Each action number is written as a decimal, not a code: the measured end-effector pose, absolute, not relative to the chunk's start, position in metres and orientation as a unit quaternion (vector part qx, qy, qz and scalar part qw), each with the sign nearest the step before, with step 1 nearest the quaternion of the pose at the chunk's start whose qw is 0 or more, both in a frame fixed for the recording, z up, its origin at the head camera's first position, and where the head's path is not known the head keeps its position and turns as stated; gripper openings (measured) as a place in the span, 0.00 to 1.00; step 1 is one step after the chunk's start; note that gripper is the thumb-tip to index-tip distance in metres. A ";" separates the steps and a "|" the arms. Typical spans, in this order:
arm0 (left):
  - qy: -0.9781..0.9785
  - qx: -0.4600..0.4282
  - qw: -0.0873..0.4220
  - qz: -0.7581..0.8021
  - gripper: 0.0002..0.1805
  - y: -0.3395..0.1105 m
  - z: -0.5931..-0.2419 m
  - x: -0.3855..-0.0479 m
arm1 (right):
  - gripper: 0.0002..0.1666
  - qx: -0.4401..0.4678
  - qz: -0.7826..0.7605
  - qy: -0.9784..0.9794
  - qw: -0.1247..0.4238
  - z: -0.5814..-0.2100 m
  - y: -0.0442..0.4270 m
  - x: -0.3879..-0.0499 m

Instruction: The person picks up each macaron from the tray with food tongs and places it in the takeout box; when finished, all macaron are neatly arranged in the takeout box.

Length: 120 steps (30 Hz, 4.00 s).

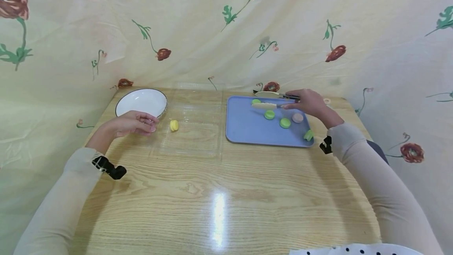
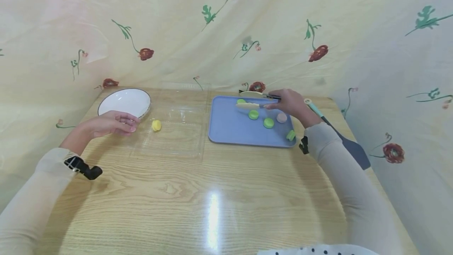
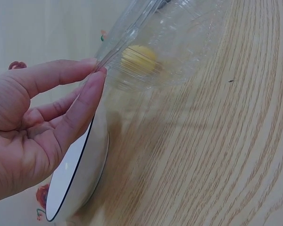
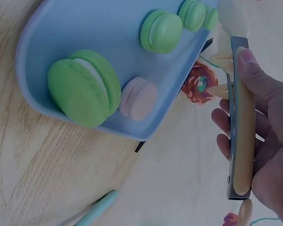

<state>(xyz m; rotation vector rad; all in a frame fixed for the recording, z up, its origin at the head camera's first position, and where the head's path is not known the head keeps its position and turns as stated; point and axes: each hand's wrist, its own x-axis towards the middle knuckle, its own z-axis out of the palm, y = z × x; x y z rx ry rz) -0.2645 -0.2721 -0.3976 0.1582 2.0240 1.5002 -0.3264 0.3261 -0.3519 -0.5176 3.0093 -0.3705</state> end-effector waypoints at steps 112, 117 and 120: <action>0.762 0.061 0.304 0.569 0.31 -0.272 -0.398 -0.263 | 0.25 -0.403 -0.166 0.900 0.000 -0.346 0.132 -0.289; 0.762 0.061 0.302 0.569 0.31 -0.274 -0.399 -0.263 | 0.26 -0.403 -0.152 0.902 0.009 -0.352 0.120 -0.290; 0.762 0.062 0.303 0.569 0.31 -0.274 -0.399 -0.263 | 0.26 -0.399 -0.144 0.905 0.013 -0.353 0.114 -0.291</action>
